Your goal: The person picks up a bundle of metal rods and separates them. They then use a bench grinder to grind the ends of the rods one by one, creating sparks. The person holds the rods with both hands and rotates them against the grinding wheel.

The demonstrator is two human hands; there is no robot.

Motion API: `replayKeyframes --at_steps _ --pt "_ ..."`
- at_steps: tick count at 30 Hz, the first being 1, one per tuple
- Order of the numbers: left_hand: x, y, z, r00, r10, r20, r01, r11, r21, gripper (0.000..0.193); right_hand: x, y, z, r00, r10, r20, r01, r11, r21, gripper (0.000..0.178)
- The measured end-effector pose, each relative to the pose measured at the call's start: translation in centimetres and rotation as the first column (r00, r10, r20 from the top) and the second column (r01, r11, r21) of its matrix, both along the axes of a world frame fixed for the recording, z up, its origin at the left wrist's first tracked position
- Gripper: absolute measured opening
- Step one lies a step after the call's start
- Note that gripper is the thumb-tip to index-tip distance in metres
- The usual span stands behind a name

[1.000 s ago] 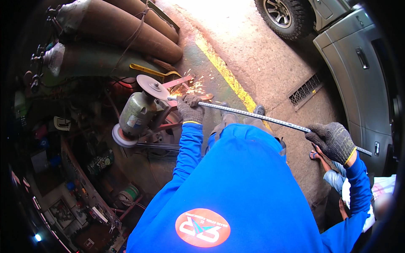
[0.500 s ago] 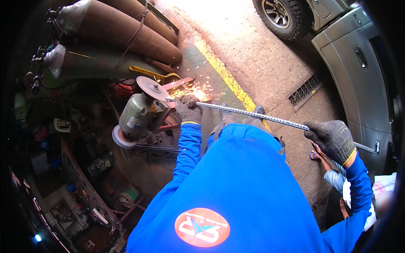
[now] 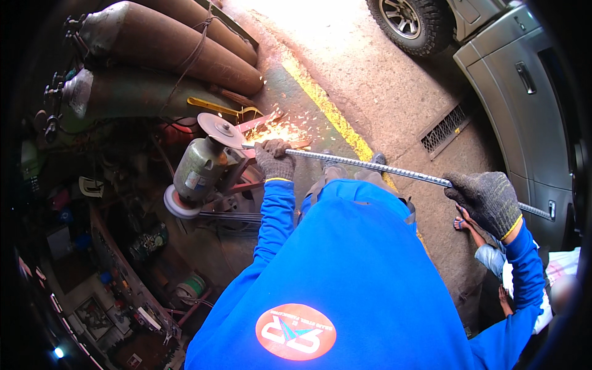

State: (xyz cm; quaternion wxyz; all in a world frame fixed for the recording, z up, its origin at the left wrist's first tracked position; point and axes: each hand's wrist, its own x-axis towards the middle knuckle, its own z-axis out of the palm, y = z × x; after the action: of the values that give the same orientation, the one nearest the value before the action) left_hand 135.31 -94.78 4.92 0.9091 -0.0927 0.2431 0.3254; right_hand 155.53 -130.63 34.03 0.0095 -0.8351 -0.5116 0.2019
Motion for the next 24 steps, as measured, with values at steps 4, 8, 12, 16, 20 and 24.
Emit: replayKeyframes --at_steps 4,8,12,16,20,24 --pt "0.5 0.2 0.5 0.997 0.030 -0.075 -0.036 0.997 -0.072 0.046 0.1 0.2 0.3 1.000 0.001 0.013 0.000 0.999 -0.043 0.023" --pt "0.4 0.2 0.6 0.998 0.041 -0.053 -0.045 0.997 -0.066 0.048 0.1 0.1 0.3 1.000 -0.020 0.004 0.020 0.998 -0.051 0.018" --pt "0.7 -0.2 1.3 0.996 0.061 -0.059 -0.065 0.996 -0.067 0.049 0.1 0.0 0.3 0.996 0.036 0.086 -0.030 0.998 -0.064 0.024" --pt "0.4 0.0 0.9 0.998 0.052 -0.030 -0.054 0.996 -0.076 0.049 0.4 0.0 0.3 0.985 0.098 0.141 -0.094 0.995 -0.039 0.022" --pt "0.6 0.0 0.7 0.998 0.055 -0.016 -0.056 0.994 -0.090 0.049 0.7 0.1 0.3 0.975 0.124 0.187 -0.123 0.992 -0.018 0.023" --pt "0.5 0.0 0.5 0.998 0.064 0.013 -0.063 0.996 -0.066 0.050 1.0 0.3 0.4 0.965 0.152 0.214 -0.156 0.988 0.002 0.025"
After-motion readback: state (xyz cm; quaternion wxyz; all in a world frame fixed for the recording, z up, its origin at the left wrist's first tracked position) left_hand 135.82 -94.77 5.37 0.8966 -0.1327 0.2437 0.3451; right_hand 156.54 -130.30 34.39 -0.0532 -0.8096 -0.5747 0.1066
